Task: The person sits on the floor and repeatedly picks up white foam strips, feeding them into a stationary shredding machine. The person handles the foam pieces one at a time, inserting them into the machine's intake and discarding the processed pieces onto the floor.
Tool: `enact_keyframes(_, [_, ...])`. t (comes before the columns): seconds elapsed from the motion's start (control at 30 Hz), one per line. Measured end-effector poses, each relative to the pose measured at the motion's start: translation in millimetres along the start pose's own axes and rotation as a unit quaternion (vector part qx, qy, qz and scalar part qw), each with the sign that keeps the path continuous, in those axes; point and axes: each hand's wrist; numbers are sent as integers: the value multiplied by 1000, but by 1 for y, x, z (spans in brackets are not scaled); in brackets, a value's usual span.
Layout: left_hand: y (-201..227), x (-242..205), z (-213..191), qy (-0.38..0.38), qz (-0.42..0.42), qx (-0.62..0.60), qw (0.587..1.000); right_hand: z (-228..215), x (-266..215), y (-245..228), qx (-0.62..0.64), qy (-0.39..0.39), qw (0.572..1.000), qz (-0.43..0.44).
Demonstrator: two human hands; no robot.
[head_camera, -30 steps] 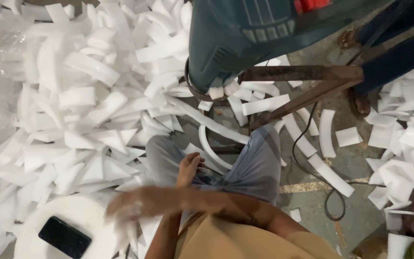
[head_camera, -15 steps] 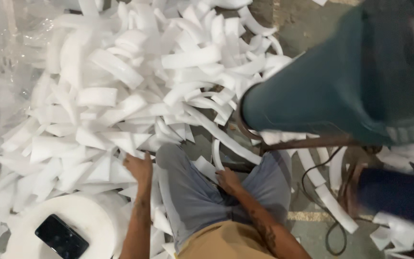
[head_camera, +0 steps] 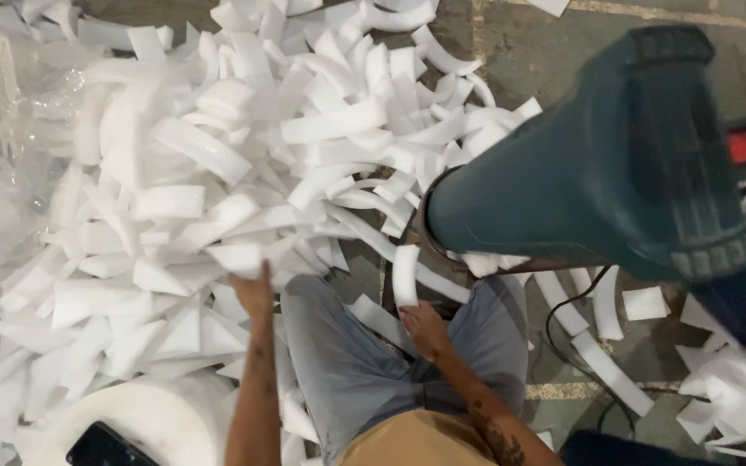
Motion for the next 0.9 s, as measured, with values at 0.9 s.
enact_keyframes(0.9, [87,-189,-3,-456,2,-238,858,-115,-69,-128,233,-79,946,-212])
Point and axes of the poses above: each hand's wrist, its own x-axis towards the middle knuckle, its own z-axis out of the palm, y = z × x, and after that the axes turned 10 degrees about -z, right-handed
